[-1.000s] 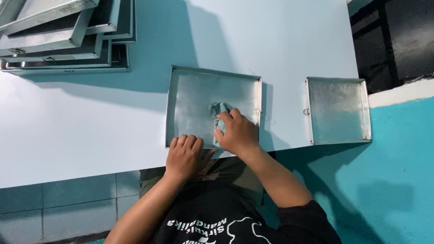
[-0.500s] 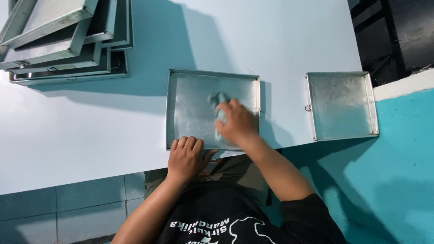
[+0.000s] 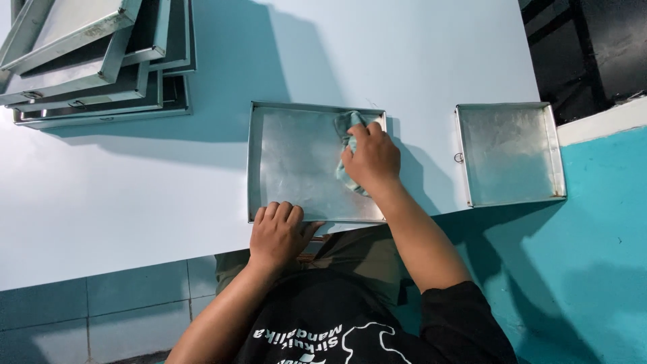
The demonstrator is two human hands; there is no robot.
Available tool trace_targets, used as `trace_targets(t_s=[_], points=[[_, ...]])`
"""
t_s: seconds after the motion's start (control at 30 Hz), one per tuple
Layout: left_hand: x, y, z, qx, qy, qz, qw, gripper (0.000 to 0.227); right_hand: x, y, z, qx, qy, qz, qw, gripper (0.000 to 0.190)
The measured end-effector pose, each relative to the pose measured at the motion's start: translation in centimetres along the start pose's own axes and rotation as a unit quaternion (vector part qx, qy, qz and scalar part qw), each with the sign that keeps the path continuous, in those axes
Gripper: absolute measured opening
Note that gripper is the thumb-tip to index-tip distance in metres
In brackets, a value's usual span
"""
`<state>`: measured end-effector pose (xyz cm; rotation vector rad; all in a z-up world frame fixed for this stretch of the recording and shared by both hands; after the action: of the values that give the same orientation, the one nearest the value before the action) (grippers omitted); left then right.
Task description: The person wipes the interior surfaces of two rectangular metal trays with a cloth on a white table. The first tray is cleaned, set aside, and a second tray is taken from a stack and wiped in the same manner.
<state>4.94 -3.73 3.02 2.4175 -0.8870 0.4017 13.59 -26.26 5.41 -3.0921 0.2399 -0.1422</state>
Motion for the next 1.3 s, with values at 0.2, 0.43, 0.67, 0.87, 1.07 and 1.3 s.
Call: trace_targets(t_s=[0.2,0.43,0.67,0.87,1.07,1.3], points=[[-0.2,0.0,0.4,0.02,0.006,0.016,1.0,0.046,-4.0,-4.4,2.4,0.059,-0.038,-0.087,0.994,0.036],[-0.3,-0.1,0.6,0.009,0.003,0.01,1.0,0.039,-4.8,-6.1,1.2,0.139,-0.075,-0.131,0.979,0.032],[-0.1,0.6,-0.4,0.017,0.042,0.034,0.998,0.046,0.1,-0.5,1.2,0.055,-0.052,-0.003,0.997,0.044],[-0.8,0.4,0.2,0.025,0.053,0.035,0.998,0.045,-2.8,-4.8,0.4,0.129,-0.083,-0.08,0.985,0.076],[-0.8,0.6,0.0,0.045,0.053,0.026,0.997,0.047,-4.8,-7.1,0.0,0.167,-0.124,-0.12,0.971,0.064],[0.5,-0.8,-2.2,-0.06,-0.17,-0.127,0.975,0.042,-4.5,-5.5,2.9,0.16,-0.025,-0.133,0.978,0.059]])
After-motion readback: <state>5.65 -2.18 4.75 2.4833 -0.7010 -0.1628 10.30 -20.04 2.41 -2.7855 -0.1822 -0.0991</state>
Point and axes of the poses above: each hand's wrist, its own x-axis towards the middle knuckle, its own z-axis out of the palm, y = z × x, the point moved 7 cm from there along x, towards the middle knuckle, and after that the axes turned 6 degrees about -x, right-handed, at the moved point
